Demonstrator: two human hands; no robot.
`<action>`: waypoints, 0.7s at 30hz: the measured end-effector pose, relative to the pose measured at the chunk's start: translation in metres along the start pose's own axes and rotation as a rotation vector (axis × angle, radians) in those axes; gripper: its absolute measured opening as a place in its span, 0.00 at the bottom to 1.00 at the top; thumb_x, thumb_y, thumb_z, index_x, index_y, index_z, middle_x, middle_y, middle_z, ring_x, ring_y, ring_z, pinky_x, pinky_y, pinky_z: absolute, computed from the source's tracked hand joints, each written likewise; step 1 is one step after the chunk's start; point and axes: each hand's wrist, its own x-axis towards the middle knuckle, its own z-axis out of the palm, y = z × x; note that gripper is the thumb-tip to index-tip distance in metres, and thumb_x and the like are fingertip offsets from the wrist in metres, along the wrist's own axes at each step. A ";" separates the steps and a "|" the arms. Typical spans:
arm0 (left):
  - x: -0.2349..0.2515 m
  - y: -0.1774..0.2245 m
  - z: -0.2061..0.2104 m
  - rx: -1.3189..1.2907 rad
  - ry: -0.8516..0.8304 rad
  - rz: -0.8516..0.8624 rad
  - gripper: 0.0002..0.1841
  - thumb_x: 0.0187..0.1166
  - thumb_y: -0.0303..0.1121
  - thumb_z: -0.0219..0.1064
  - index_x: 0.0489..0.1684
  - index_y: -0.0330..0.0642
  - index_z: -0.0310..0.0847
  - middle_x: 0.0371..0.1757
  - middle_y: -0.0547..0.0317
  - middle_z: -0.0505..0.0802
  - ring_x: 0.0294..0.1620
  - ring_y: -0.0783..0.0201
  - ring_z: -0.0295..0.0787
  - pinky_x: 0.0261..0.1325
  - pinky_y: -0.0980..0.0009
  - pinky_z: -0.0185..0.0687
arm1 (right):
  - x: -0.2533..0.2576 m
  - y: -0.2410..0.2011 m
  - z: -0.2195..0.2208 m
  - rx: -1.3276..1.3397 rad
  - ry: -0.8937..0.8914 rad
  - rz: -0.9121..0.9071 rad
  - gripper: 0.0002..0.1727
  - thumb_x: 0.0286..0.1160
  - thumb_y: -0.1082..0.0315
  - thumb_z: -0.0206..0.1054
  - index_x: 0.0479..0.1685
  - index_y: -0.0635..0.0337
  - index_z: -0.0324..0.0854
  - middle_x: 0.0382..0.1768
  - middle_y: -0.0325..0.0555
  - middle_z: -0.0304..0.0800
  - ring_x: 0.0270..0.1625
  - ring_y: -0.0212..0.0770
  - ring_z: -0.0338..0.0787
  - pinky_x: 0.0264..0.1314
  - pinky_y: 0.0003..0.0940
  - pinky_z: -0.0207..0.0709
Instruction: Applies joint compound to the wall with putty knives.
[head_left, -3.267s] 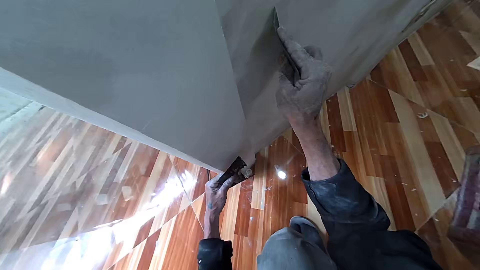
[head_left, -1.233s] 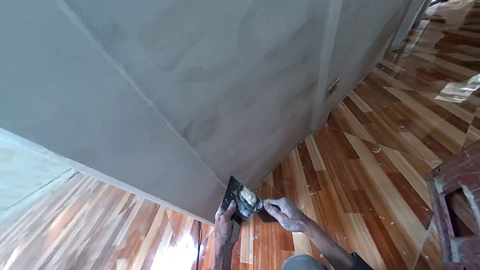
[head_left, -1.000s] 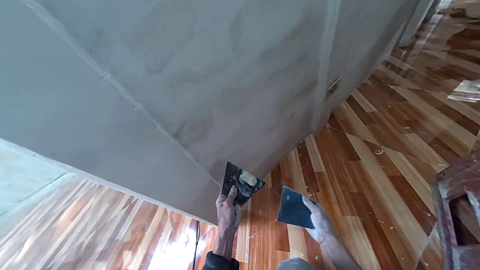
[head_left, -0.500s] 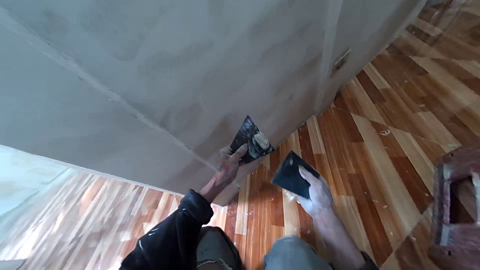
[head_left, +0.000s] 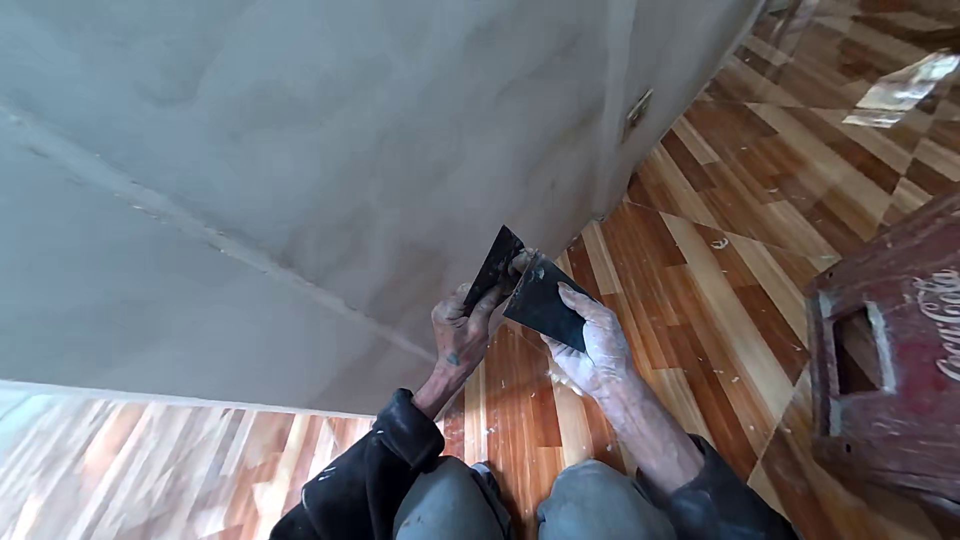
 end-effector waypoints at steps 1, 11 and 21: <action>0.000 -0.002 -0.002 0.009 -0.003 0.018 0.02 0.77 0.27 0.71 0.39 0.41 0.90 0.35 0.68 0.95 0.37 0.75 0.92 0.45 0.71 0.91 | -0.002 -0.001 0.001 0.007 -0.013 0.010 0.11 0.91 0.67 0.52 0.56 0.62 0.78 0.40 0.53 0.90 0.38 0.42 0.95 0.37 0.36 0.93; -0.001 -0.014 -0.032 0.249 -0.095 0.227 0.10 0.74 0.20 0.67 0.48 0.32 0.92 0.38 0.54 0.96 0.38 0.74 0.91 0.46 0.77 0.88 | -0.009 0.007 0.011 0.011 -0.170 -0.023 0.14 0.92 0.65 0.49 0.54 0.60 0.80 0.41 0.53 0.92 0.39 0.42 0.96 0.39 0.37 0.93; 0.005 -0.038 -0.092 -0.005 -0.279 -0.656 0.07 0.81 0.28 0.67 0.44 0.34 0.88 0.36 0.54 0.95 0.36 0.63 0.94 0.44 0.63 0.93 | 0.059 -0.009 0.063 -0.664 -0.162 -0.859 0.13 0.80 0.66 0.67 0.60 0.56 0.86 0.48 0.40 0.93 0.48 0.33 0.93 0.52 0.34 0.89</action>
